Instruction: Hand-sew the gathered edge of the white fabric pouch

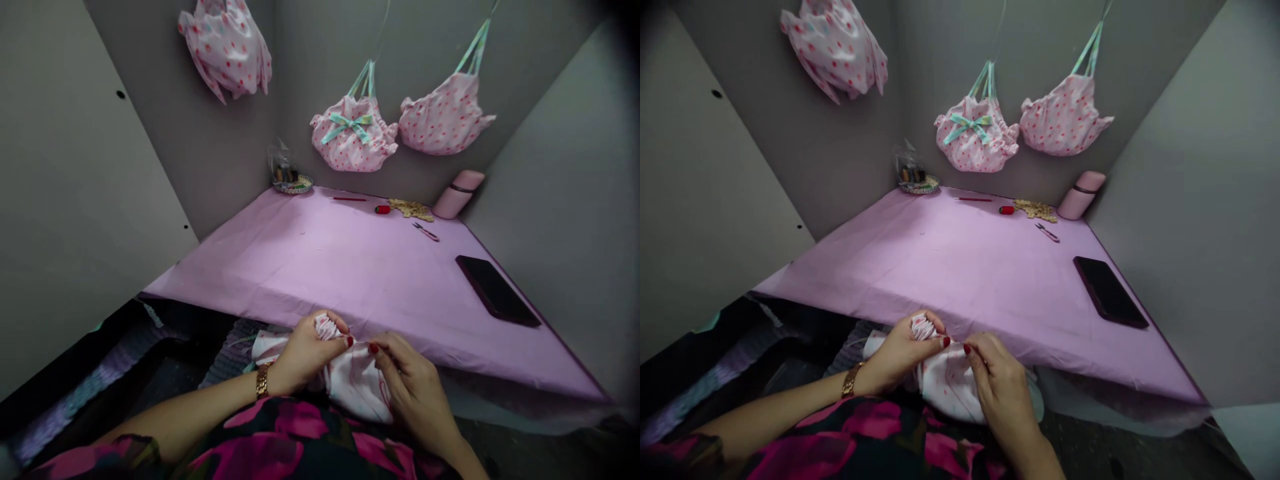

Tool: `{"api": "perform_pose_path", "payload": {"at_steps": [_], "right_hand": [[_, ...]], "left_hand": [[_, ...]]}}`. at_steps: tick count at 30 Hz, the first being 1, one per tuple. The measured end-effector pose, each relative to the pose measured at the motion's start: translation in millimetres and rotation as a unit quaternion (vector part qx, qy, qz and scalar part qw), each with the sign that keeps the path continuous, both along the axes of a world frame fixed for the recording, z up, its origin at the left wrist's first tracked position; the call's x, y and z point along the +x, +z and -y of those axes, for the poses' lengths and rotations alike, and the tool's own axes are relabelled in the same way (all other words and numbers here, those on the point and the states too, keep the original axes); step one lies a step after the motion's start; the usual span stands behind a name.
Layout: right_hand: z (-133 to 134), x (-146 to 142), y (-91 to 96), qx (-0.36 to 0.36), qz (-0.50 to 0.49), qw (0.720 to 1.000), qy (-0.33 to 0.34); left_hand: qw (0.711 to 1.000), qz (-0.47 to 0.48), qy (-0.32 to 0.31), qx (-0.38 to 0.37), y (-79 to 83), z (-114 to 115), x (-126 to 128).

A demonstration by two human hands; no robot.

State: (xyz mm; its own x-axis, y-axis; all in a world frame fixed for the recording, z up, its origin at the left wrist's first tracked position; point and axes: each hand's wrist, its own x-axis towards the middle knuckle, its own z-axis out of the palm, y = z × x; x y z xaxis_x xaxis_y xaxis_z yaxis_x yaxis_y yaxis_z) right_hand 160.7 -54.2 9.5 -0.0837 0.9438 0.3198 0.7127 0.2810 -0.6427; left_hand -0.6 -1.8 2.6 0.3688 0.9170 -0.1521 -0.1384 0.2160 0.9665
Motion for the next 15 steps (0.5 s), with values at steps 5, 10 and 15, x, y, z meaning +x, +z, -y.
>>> {"api": "perform_pose_path", "payload": {"at_steps": [5, 10, 15], "right_hand": [[1.6, 1.1, -1.1, -0.02, -0.013, 1.0, 0.018], [2.2, 0.6, -3.0, -0.024, -0.011, 0.999, 0.023], [2.1, 0.3, -3.9, -0.037, -0.006, 0.999, 0.013]], "left_hand": [[1.0, 0.015, -0.005, 0.0, 0.6, 0.6, -0.1], [1.0, 0.009, -0.001, -0.003, -0.1, 0.7, 0.1], [1.0, 0.005, 0.003, -0.013, 0.8, 0.8, 0.8]]}}
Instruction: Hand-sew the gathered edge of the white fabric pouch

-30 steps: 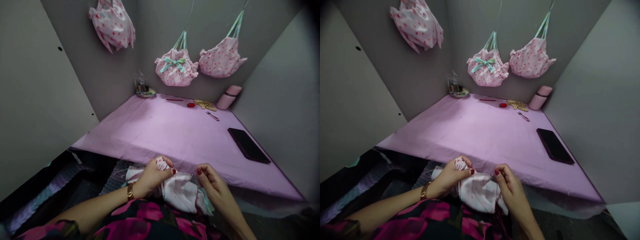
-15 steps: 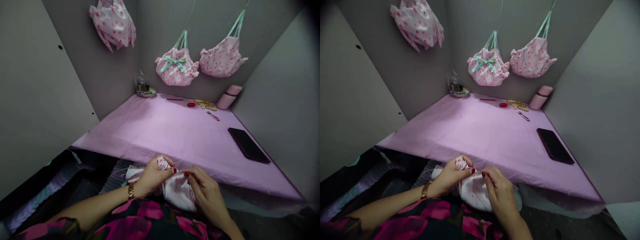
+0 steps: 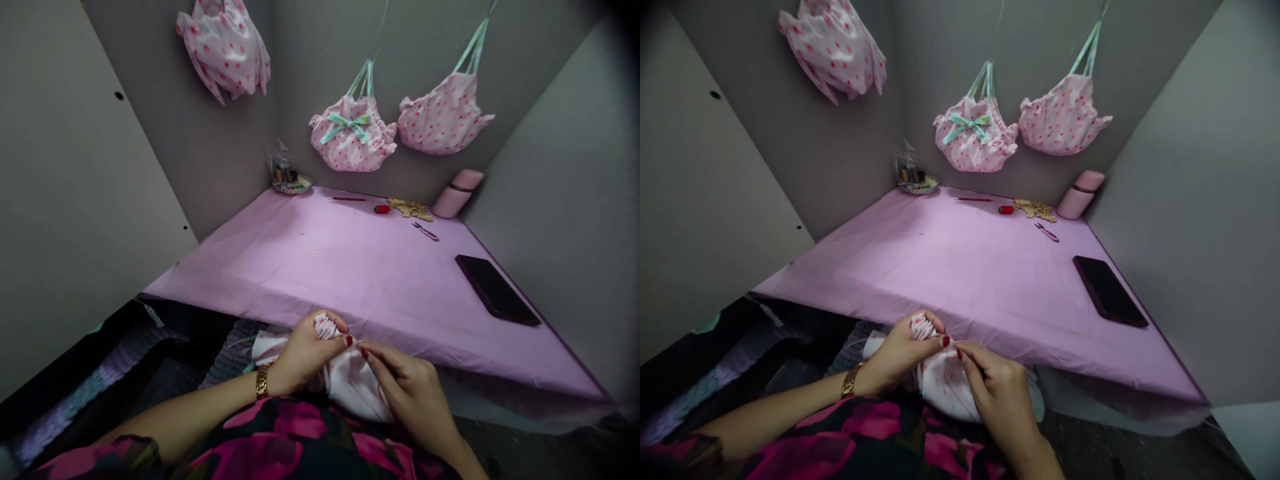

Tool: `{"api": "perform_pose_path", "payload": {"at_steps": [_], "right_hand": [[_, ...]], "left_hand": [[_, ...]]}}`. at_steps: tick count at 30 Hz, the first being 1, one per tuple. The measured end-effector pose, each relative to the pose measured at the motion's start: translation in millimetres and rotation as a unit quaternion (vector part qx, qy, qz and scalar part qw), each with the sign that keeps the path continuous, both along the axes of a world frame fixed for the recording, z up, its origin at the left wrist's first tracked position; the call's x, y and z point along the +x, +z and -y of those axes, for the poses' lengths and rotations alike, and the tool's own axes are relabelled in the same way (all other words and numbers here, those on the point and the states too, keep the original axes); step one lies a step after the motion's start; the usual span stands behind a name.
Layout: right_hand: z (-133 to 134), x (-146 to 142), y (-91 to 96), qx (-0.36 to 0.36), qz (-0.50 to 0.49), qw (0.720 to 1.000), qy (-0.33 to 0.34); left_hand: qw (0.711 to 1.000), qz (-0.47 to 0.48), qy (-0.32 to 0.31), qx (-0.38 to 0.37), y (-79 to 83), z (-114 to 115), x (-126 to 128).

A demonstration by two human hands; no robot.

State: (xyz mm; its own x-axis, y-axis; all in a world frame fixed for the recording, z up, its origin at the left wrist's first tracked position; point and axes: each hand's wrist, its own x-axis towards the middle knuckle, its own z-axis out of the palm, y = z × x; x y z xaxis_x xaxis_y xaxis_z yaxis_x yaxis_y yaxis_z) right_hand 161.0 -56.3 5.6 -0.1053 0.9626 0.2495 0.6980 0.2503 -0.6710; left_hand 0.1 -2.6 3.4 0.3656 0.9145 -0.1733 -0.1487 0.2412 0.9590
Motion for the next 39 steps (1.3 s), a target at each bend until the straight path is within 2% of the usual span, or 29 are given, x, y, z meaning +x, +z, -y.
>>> {"api": "perform_pose_path", "payload": {"at_steps": [6, 11, 15, 22, 30, 39], "right_hand": [[-0.2, 0.5, -0.3, -0.022, -0.007, 1.0, 0.009], [-0.2, -1.1, -2.1, -0.055, -0.024, 0.998, -0.015], [-1.0, -2.9, -0.9, -0.065, -0.054, 0.996, 0.012], [-0.5, -4.4, 1.7, -0.038, -0.052, 0.998, -0.001], [-1.9, -3.4, 2.7, -0.043, -0.044, 0.998, 0.006], [-1.3, -5.2, 2.0, -0.061, -0.063, 0.996, 0.006]], "left_hand": [[1.0, 0.001, 0.0, 0.005, -1.4, -0.2, -0.3], [1.0, -0.014, -0.009, 0.013, -2.7, -0.4, -1.9], [0.999, -0.022, -0.016, 0.032, -5.3, -1.0, -3.3], [0.998, -0.04, -0.014, 0.04, -5.3, -1.6, -2.8], [0.997, -0.055, 0.004, 0.056, -5.5, -0.9, -3.1], [0.997, -0.051, -0.01, 0.062, -10.7, -1.0, -3.6]]}}
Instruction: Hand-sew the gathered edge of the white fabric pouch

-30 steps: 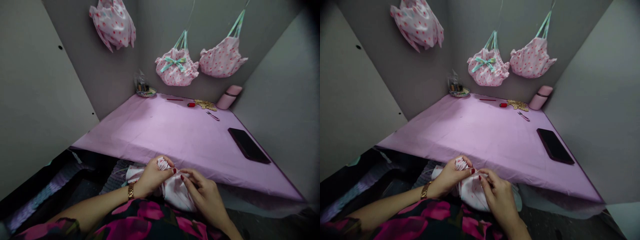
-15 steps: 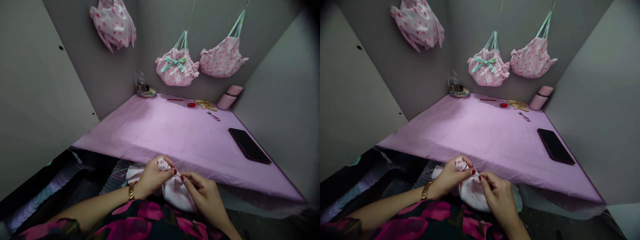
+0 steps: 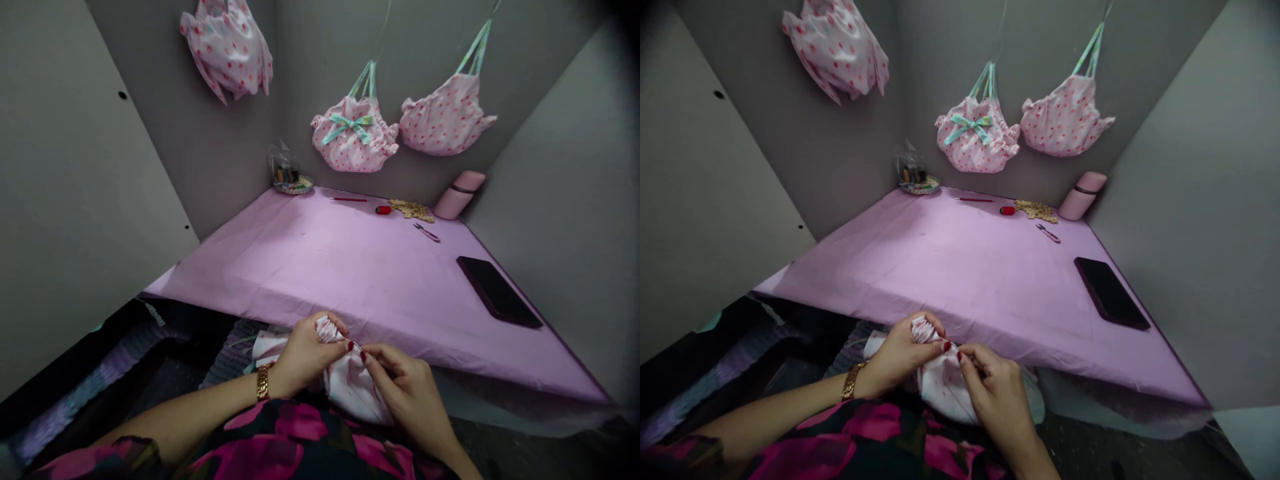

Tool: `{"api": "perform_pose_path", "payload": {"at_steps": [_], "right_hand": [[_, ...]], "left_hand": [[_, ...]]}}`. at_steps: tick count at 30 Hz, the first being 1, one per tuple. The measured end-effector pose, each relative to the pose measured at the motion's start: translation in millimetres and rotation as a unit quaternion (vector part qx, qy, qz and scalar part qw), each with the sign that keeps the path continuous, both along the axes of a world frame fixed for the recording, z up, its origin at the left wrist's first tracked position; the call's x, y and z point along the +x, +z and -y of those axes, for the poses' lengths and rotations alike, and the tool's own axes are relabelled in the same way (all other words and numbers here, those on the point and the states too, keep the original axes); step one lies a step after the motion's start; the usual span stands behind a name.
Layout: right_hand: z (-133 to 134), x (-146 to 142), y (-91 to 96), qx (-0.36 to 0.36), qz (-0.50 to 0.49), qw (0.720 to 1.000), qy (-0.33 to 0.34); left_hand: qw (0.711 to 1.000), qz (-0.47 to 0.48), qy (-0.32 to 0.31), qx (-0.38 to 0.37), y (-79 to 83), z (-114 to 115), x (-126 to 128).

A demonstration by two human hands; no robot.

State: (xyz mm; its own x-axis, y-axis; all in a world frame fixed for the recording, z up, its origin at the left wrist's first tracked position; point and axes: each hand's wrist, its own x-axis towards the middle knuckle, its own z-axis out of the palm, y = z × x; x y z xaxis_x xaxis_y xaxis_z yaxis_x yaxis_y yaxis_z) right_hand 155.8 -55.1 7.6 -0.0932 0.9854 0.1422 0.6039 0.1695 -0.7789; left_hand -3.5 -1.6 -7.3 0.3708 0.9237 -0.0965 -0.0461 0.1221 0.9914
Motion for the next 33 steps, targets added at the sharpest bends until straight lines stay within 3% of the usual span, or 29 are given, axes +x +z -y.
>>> {"api": "perform_pose_path", "payload": {"at_steps": [18, 33], "right_hand": [[0.8, -3.8, -1.2, 0.011, -0.044, 0.999, -0.022], [-2.6, 6.3, -11.8, -0.048, -0.077, 0.996, -0.016]], "left_hand": [[1.0, -0.011, -0.004, -0.002, 5.5, -0.9, -0.5], [0.999, 0.01, -0.03, -0.035, 3.0, -2.5, -1.5]]}}
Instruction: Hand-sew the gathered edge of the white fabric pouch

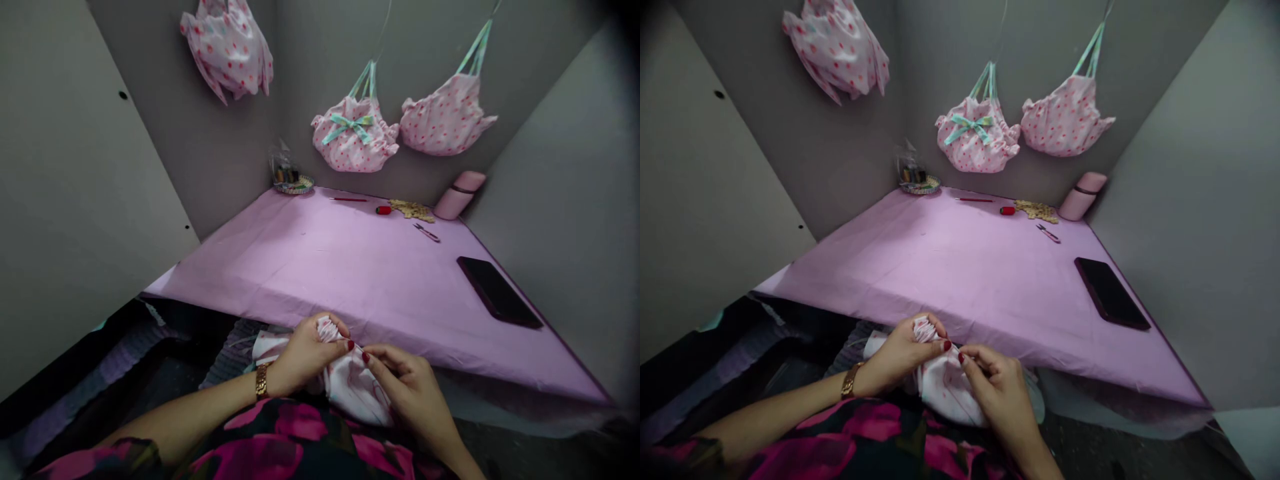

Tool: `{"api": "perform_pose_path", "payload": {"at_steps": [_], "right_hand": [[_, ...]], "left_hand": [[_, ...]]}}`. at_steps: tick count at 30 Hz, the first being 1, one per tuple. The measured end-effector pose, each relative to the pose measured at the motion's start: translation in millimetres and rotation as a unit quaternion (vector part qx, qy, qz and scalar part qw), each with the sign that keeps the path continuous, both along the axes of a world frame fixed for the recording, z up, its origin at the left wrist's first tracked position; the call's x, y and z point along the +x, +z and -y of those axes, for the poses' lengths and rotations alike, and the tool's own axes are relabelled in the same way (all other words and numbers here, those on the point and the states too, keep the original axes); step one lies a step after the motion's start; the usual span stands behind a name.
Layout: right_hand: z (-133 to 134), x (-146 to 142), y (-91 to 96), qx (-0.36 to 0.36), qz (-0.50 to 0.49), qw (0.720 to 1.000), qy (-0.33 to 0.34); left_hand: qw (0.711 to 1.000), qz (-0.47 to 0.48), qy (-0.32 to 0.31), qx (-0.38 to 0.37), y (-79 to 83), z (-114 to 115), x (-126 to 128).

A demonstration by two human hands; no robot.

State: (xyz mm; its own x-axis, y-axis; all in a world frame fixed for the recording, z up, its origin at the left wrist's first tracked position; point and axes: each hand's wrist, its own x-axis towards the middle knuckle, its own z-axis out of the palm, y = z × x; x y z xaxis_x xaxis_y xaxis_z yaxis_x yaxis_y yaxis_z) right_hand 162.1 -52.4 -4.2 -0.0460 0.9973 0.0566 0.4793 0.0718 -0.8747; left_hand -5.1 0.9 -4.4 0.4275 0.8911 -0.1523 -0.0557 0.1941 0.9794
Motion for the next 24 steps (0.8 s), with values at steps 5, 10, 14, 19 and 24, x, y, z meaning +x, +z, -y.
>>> {"api": "perform_pose_path", "payload": {"at_steps": [5, 10, 14, 19, 24], "right_hand": [[-1.0, 4.0, -4.8, -0.018, -0.021, 1.0, 0.001], [-1.0, 4.6, -8.2, -0.042, -0.058, 0.997, -0.007], [-1.9, 3.8, -8.0, -0.057, -0.071, 0.996, -0.012], [-2.7, 4.4, -5.8, -0.058, -0.08, 0.995, -0.001], [-1.7, 6.8, -8.4, -0.067, -0.092, 0.993, 0.013]], "left_hand": [[1.0, 0.012, -0.004, -0.014, -0.4, -0.9, 0.7], [0.999, 0.018, -0.004, -0.03, 1.5, -0.2, 1.1], [0.998, 0.046, -0.007, -0.053, 2.6, 0.7, 1.9], [0.995, 0.068, -0.015, -0.069, 2.8, 1.4, 2.3], [0.994, 0.081, -0.022, -0.076, 3.6, 1.5, 1.8]]}}
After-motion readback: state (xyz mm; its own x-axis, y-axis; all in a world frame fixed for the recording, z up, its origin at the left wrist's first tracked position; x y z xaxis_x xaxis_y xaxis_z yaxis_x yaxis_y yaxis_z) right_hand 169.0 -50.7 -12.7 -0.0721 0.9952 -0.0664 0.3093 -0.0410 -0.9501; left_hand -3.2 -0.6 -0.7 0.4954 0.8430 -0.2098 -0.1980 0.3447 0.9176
